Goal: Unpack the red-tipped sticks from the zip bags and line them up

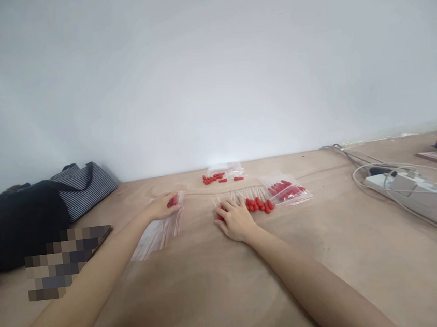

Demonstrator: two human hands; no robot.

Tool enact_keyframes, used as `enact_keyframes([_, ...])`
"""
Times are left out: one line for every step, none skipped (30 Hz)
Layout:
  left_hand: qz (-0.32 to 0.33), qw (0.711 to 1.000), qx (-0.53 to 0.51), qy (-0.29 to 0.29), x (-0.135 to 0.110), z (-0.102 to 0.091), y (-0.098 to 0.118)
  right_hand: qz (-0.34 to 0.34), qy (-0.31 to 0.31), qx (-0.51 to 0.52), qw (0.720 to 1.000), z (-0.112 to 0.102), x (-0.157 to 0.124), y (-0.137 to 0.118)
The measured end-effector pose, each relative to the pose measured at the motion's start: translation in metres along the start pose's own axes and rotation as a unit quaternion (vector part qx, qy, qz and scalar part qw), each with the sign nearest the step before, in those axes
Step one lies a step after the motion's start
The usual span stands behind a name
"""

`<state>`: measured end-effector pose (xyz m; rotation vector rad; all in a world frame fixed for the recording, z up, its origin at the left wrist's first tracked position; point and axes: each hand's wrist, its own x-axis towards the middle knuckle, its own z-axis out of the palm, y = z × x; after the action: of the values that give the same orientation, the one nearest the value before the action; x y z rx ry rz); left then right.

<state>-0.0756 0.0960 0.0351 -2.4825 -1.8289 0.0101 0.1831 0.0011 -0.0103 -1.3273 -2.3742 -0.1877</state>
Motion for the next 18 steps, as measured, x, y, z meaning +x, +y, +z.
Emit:
enact_keyframes([0.001,1.000,0.003,-0.012,0.005,0.000,0.000,-0.008,0.000,0.001,1.000,0.000,0.001,0.000])
enact_keyframes([0.001,1.000,0.008,-0.024,0.009,0.000,0.000,-0.012,-0.001,0.002,1.000,0.000,0.002,-0.001])
enact_keyframes([-0.002,0.999,0.013,-0.035,0.013,0.000,0.001,-0.012,-0.003,0.001,1.000,0.000,0.003,-0.001])
enact_keyframes([-0.005,0.999,0.018,-0.045,0.015,0.000,0.001,-0.007,-0.006,-0.001,1.000,0.001,0.006,-0.002])
enact_keyframes([-0.008,0.998,0.024,-0.053,0.018,-0.001,0.002,0.002,-0.009,-0.003,1.000,0.003,0.008,-0.003])
enact_keyframes([-0.012,0.998,0.031,-0.059,0.020,-0.001,0.004,0.013,-0.012,-0.006,1.000,0.005,0.012,-0.005])
enact_keyframes([-0.016,0.997,0.037,-0.063,0.021,-0.001,0.005,0.025,-0.015,-0.009,1.000,0.007,0.015,-0.006])
enact_keyframes([-0.022,0.997,0.043,-0.066,0.023,-0.001,0.007,0.036,-0.016,-0.012,0.999,0.010,0.019,-0.008])
enact_keyframes([-0.028,0.996,0.050,-0.066,0.024,-0.001,0.009,0.048,-0.016,-0.018,0.999,0.012,0.022,-0.010])
enact_keyframes([-0.035,0.996,0.057,-0.064,0.025,0.000,0.011,0.058,-0.012,-0.023,0.998,0.013,0.025,-0.013])
enact_keyframes([-0.042,0.995,0.063,-0.060,0.026,0.001,0.014,0.065,-0.004,-0.030,0.997,0.014,0.028,-0.015])
enact_keyframes([-0.048,0.995,0.070,-0.054,0.026,0.002,0.017,0.067,0.006,-0.034,0.997,0.015,0.029,-0.017])
enact_keyframes([-0.052,0.995,0.075,-0.046,0.027,0.004,0.020,0.065,0.019,-0.037,0.997,0.014,0.030,-0.019])
enact_keyframes([-0.055,0.995,0.079,-0.037,0.028,0.006,0.024,0.059,0.031,-0.038,0.997,0.014,0.029,-0.021])
enact_keyframes([-0.055,0.995,0.081,-0.028,0.028,0.008,0.029,0.050,0.042,-0.035,0.997,0.013,0.027,-0.022])
enact_keyframes([-0.053,0.995,0.083,-0.020,0.029,0.010,0.033,0.038,0.051,-0.030,0.998,0.012,0.024,-0.023])
enact_keyframes([-0.051,0.995,0.084,-0.012,0.030,0.012,0.038,0.026,0.056,-0.024,0.998,0.010,0.020,-0.024])
enact_keyframes([-0.048,0.995,0.084,-0.006,0.031,0.014,0.043,0.014,0.060,-0.017,0.998,0.009,0.015,-0.024])
